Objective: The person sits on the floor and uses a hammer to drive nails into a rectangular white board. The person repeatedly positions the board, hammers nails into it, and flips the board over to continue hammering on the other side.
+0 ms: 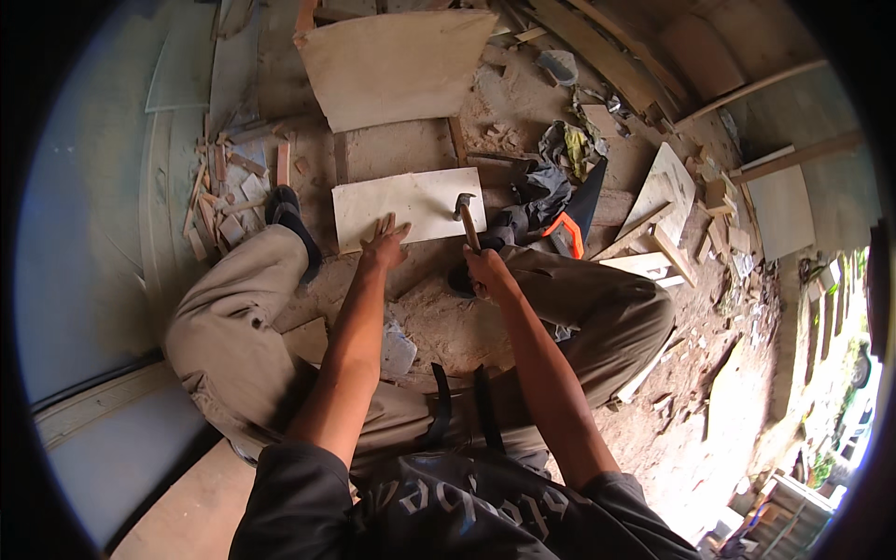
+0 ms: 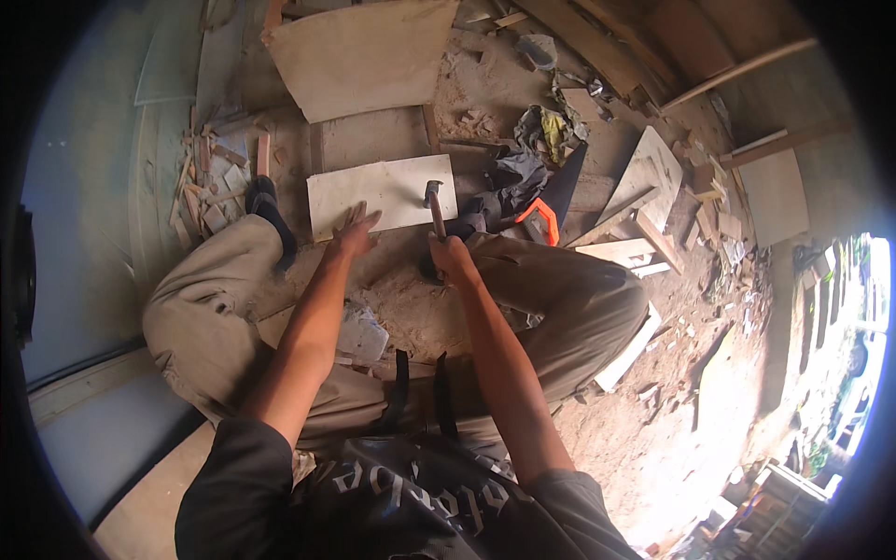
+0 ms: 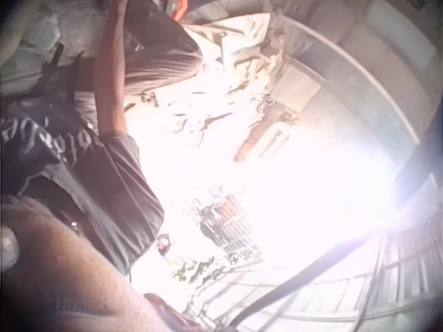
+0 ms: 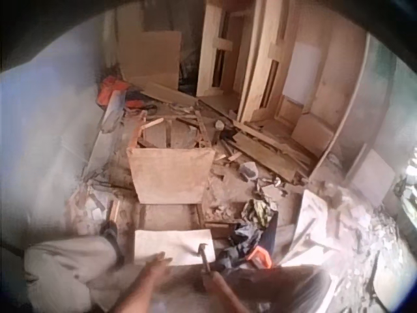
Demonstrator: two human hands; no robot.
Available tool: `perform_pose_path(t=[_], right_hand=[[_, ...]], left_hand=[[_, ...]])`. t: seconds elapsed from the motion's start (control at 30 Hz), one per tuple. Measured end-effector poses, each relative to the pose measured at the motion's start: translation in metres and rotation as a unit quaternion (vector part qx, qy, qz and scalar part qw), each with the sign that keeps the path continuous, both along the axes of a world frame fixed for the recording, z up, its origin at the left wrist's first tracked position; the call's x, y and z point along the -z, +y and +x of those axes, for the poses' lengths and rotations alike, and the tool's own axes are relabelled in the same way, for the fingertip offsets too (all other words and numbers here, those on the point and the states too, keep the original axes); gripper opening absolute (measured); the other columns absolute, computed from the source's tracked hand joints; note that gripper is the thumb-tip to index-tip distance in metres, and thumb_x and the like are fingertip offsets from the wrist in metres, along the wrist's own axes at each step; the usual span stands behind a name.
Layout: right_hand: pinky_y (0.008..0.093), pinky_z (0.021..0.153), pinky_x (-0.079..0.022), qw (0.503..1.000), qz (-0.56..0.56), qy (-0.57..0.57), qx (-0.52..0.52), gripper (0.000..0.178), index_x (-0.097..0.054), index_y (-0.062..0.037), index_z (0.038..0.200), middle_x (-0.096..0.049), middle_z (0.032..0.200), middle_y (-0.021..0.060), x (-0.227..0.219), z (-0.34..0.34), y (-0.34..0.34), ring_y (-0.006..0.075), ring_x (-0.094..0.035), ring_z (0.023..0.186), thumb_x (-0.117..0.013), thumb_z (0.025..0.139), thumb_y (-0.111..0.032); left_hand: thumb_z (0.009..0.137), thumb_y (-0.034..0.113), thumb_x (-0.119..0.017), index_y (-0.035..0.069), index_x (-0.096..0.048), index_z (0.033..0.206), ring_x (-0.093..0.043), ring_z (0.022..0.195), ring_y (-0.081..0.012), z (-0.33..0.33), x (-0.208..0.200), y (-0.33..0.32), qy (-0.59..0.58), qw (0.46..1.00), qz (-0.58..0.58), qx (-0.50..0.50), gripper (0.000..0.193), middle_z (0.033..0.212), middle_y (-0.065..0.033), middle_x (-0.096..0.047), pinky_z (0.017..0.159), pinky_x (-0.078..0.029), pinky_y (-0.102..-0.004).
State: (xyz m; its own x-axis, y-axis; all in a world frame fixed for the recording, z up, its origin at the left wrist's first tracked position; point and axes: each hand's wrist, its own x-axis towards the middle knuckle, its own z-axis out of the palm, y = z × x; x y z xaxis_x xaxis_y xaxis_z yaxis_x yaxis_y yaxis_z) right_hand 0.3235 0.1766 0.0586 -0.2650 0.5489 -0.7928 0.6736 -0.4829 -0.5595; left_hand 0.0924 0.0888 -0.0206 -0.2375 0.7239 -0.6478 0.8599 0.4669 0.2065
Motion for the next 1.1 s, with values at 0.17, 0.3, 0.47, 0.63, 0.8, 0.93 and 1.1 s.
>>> perform_pose_path(t=[0.17,0.3,0.47,0.63,0.8,0.93,1.1], right_hand=[[0.0432,0.042,-0.044,0.953,0.29,-0.046,-0.07,0.064,-0.058,0.0091,0.07,-0.056,0.054,0.015,0.064,0.045,0.015,0.0279,-0.062,0.05,-0.052,0.091,-0.051],[0.0445,0.044,-0.045,0.974,0.203,-0.045,-0.093,0.066,-0.059,0.0067,0.068,-0.055,0.053,0.0144,0.024,0.026,0.007,0.0319,-0.06,0.047,-0.048,0.091,-0.054],[0.0428,0.055,-0.051,0.973,0.16,-0.045,-0.163,0.046,-0.066,0.0035,0.075,-0.063,0.062,0.0171,-0.014,0.04,0.025,0.0325,-0.065,0.058,-0.054,0.088,-0.039],[0.0416,0.08,-0.053,0.838,0.396,-0.106,-0.36,0.026,-0.071,-0.0005,0.09,-0.068,0.097,0.0207,-0.029,0.08,0.07,0.0342,-0.066,0.094,-0.057,0.075,-0.017],[0.0434,0.082,-0.053,0.839,0.363,-0.147,-0.378,0.028,-0.071,-0.0027,0.096,-0.067,0.105,0.0199,-0.08,0.132,0.107,0.0342,-0.065,0.1,-0.056,0.077,-0.017],[0.0461,0.078,-0.052,0.906,0.333,-0.13,-0.227,0.027,-0.07,-0.0003,0.096,-0.066,0.101,0.0248,-0.107,0.182,0.097,0.0372,-0.064,0.1,-0.055,0.077,-0.014],[0.0477,0.076,-0.051,0.94,0.285,-0.156,-0.101,0.024,-0.068,0.0035,0.091,-0.066,0.09,0.0276,-0.079,0.216,0.105,0.0408,-0.064,0.092,-0.056,0.082,-0.015]], left_hand=[[0.083,0.046,-0.065,0.011,-0.059,0.126,-0.055,0.118,-0.0346,0.014,-0.033,0.008,-0.076,0.995,0.061,-0.012,0.056,0.127,-0.0207,-0.057,0.101,-0.043,-0.04],[0.083,0.047,-0.065,0.008,-0.058,0.126,-0.057,0.115,-0.0343,0.002,-0.067,-0.013,-0.045,0.995,0.088,-0.028,0.059,0.122,-0.0205,-0.061,0.099,-0.044,-0.041],[0.084,0.048,-0.065,0.001,-0.057,0.126,-0.059,0.113,-0.0338,-0.009,-0.111,0.007,-0.055,0.99,0.129,-0.007,0.064,0.119,-0.0225,-0.062,0.098,-0.045,-0.0376],[0.084,0.047,-0.064,0.006,-0.058,0.126,-0.057,0.115,-0.032,0.021,-0.149,0.082,-0.023,0.987,0.15,0.059,0.059,0.122,-0.0197,-0.061,0.099,-0.044,-0.0393],[0.086,0.035,-0.067,0.001,-0.063,0.115,-0.066,0.101,-0.0262,0.072,-0.137,0.119,-0.143,0.954,0.258,0.054,0.045,0.107,-0.0185,-0.068,0.088,-0.051,-0.0353],[0.085,0.029,-0.067,0.001,-0.067,0.105,-0.068,0.091,-0.0256,0.105,-0.105,0.134,-0.138,0.941,0.303,0.061,0.034,0.096,-0.0174,-0.07,0.08,-0.053,-0.0353],[0.085,0.022,-0.065,0.004,-0.068,0.099,-0.066,0.09,-0.0319,0.147,-0.08,0.164,-0.111,0.95,0.282,0.07,0.023,0.096,-0.0146,-0.069,0.08,-0.052,-0.0389]])
